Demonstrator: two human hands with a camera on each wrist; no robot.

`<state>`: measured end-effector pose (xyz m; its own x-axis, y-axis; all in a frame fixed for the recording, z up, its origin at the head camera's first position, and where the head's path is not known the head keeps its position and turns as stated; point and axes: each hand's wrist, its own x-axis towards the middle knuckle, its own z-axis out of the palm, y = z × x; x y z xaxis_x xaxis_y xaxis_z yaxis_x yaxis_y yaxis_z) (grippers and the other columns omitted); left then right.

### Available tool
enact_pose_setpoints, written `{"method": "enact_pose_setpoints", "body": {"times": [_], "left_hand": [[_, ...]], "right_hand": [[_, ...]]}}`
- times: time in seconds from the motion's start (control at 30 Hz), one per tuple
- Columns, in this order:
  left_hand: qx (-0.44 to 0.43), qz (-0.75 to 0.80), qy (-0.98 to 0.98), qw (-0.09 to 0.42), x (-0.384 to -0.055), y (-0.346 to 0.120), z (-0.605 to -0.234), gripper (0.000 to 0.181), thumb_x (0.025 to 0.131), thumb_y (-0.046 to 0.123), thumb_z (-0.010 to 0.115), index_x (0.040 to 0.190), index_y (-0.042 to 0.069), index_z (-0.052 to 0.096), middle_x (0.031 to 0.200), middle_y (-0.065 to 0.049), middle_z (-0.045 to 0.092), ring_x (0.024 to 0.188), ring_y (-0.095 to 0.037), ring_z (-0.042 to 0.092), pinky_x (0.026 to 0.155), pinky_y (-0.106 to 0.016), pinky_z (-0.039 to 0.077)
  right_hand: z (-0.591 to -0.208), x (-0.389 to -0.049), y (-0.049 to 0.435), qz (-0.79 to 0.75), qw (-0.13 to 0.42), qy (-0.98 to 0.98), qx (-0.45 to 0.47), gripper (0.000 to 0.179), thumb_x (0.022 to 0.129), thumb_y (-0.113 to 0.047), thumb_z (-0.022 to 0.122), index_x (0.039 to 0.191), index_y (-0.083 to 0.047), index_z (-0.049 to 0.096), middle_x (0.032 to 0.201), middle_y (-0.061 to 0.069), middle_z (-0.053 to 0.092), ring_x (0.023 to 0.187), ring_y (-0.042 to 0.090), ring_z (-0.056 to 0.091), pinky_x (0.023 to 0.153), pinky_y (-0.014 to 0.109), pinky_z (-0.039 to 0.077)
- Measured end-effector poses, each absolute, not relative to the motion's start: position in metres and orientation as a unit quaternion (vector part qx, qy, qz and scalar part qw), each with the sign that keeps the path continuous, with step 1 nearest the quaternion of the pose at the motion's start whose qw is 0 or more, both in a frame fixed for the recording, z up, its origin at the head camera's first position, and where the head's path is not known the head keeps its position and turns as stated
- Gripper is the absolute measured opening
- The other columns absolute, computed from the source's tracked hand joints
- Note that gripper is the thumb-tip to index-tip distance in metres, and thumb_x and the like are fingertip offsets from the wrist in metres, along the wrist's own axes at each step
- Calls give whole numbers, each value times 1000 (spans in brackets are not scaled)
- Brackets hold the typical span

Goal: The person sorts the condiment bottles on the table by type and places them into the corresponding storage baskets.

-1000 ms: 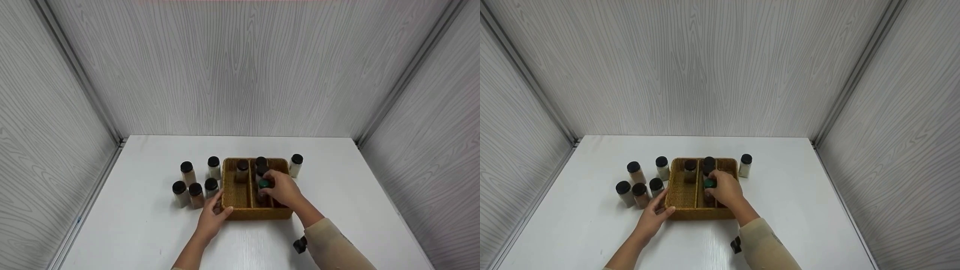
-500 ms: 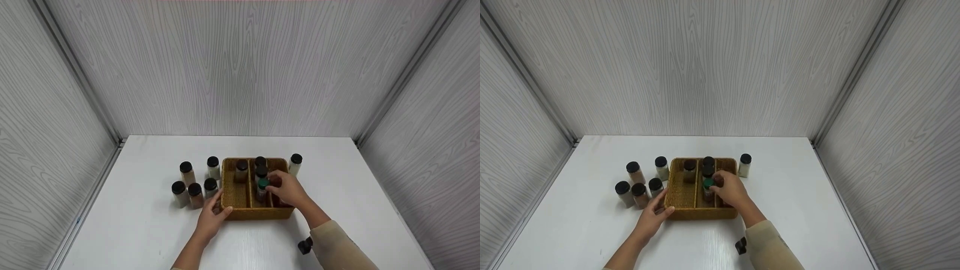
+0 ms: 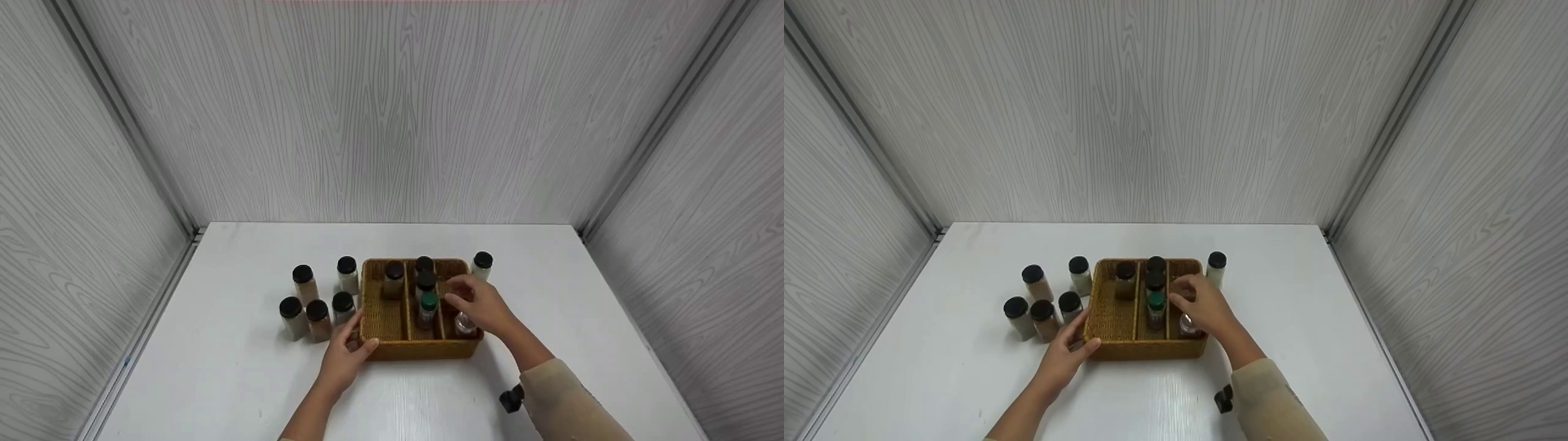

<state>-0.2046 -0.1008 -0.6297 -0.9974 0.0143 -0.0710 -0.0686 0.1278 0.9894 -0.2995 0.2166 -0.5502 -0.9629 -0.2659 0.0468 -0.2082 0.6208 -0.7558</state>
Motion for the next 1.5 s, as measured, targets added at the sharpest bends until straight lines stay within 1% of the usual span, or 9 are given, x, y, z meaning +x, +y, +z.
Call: {"method": "enact_pose_setpoints", "body": {"times": [0.1, 0.17, 0.23, 0.37, 0.67, 0.93, 1.2, 1.37, 1.5], "left_hand": [[-20, 657, 753, 32, -206, -102, -631, 78, 101, 31, 79, 169, 24, 41, 166, -25, 38, 147, -45, 51, 123, -58, 47], [-21, 654, 756, 32, -206, -102, -631, 78, 101, 33, 79, 169, 25, 42, 165, -25, 38, 147, -45, 51, 123, -58, 46], [-23, 651, 758, 33, -207, -102, -632, 79, 100, 36, 80, 169, 26, 42, 165, -25, 38, 148, -44, 50, 123, -58, 46], [-22, 650, 759, 32, -207, -102, -631, 78, 101, 35, 79, 169, 25, 42, 165, -25, 38, 149, -44, 49, 124, -58, 46], [-25, 643, 764, 39, -208, -104, -630, 76, 103, 31, 78, 169, 27, 40, 169, -22, 36, 151, -44, 47, 127, -59, 42], [-23, 649, 760, 37, -208, -106, -632, 77, 102, 31, 79, 169, 25, 40, 168, -23, 37, 150, -43, 48, 126, -58, 44], [-28, 651, 758, 42, -207, -105, -633, 77, 102, 30, 79, 169, 28, 41, 168, -23, 37, 151, -44, 47, 127, -59, 43], [-28, 651, 757, 41, -208, -104, -633, 77, 102, 28, 79, 169, 25, 41, 167, -23, 39, 148, -42, 50, 125, -58, 45], [-29, 657, 752, 48, -208, -103, -632, 78, 102, 29, 79, 169, 26, 40, 169, -23, 36, 151, -44, 47, 128, -59, 41]], "right_hand": [[-548, -303, 223, -406, 31, 901, -146, 38, 104, -29, 75, 138, -13, 69, 127, 7, 74, 114, 25, 70, 98, 47, 59], [-548, -306, 227, -405, 23, 901, -154, 38, 104, -27, 76, 139, -12, 69, 130, 8, 73, 117, 27, 70, 101, 49, 59], [-548, -308, 231, -409, 15, 899, -156, 40, 104, -26, 76, 140, -10, 67, 133, 11, 71, 122, 31, 68, 105, 53, 58], [-553, -315, 241, -417, -5, 897, -147, 44, 103, -20, 77, 143, -5, 64, 140, 17, 65, 132, 39, 62, 111, 61, 54], [-564, -333, 271, -398, -33, 908, -124, 45, 101, -16, 79, 142, -3, 65, 139, 23, 64, 128, 45, 62, 107, 61, 55], [-571, -348, 291, -410, -21, 909, -72, 47, 103, -15, 76, 145, 0, 61, 142, 28, 61, 133, 49, 62, 114, 61, 53], [-566, -366, 303, -386, 12, 921, -61, 61, 104, -21, 75, 156, -3, 51, 150, 32, 53, 138, 53, 58, 113, 62, 54], [-559, -373, 305, -404, 31, 913, -46, 65, 105, -26, 73, 161, -7, 46, 159, 29, 47, 147, 52, 52, 116, 62, 53], [-558, -376, 300, -420, 43, 905, -55, 69, 107, -29, 72, 165, -7, 41, 165, 31, 38, 152, 54, 42, 119, 65, 48]]}}
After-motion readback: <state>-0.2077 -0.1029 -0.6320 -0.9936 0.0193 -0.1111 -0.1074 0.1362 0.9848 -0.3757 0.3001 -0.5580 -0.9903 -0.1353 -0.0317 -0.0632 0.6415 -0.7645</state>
